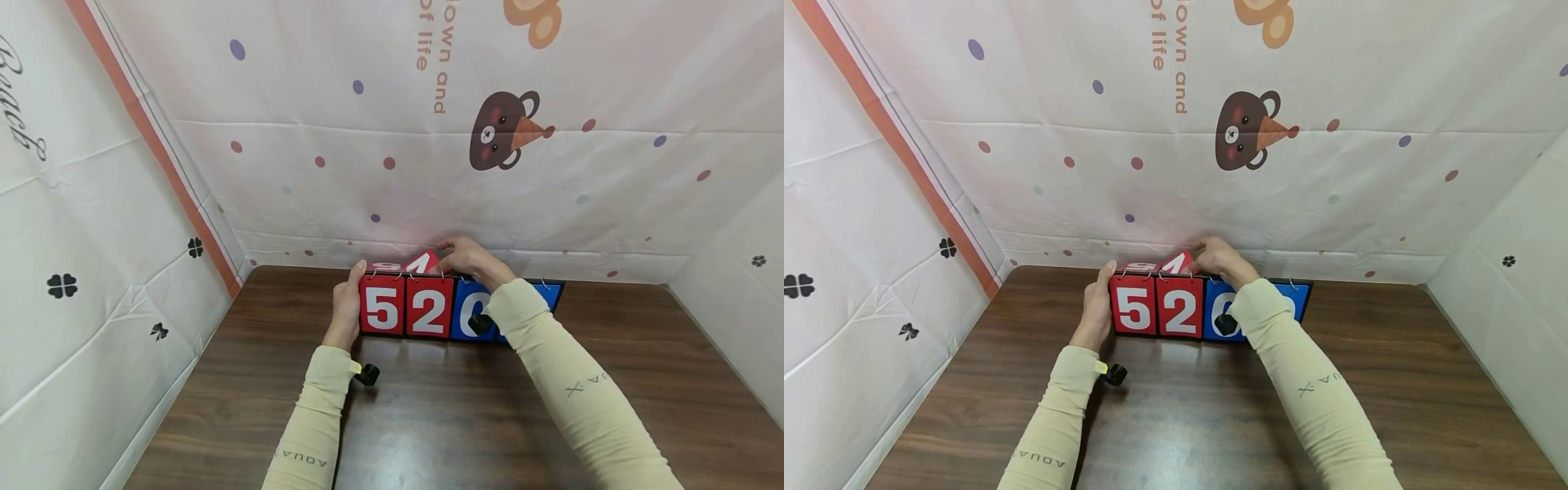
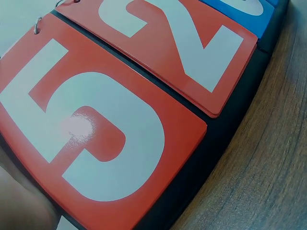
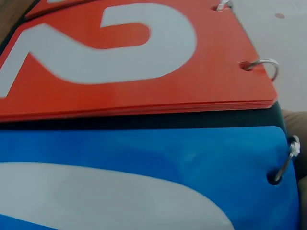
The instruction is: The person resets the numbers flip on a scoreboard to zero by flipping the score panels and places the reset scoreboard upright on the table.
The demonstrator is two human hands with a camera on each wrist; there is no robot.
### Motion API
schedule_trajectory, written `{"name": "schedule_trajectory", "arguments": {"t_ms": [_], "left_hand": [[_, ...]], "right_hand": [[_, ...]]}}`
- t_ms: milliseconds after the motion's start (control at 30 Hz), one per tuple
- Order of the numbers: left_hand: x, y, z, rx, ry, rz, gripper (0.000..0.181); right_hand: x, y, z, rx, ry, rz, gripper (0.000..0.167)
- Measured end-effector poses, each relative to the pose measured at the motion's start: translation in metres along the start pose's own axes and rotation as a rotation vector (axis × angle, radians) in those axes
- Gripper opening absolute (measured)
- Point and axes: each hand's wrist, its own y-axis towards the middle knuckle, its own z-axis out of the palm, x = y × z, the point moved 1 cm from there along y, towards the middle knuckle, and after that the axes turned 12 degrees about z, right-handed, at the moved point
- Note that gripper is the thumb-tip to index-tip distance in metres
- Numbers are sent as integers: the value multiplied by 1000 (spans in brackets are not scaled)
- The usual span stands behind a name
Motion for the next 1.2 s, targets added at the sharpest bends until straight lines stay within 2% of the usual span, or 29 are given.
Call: {"name": "schedule_trajectory", "arguments": {"t_ms": [200, 633, 833, 1033, 1200], "left_hand": [[-2, -1, 0, 3, 1, 19, 56], [-1, 1, 0, 7, -3, 18, 60], [-1, 0, 0, 5, -2, 11, 60], [-2, -1, -1, 22, -2, -6, 61], [-2, -1, -1, 24, 12, -4, 61]], "right_hand": [[2, -3, 1, -20, -48, -19, 50], [2, -6, 4, -98, -57, -93, 22], [2, -7, 6, -127, -54, -130, 20], [1, -11, 5, -179, -10, -194, 22], [1, -14, 4, -231, 39, -215, 24]]}}
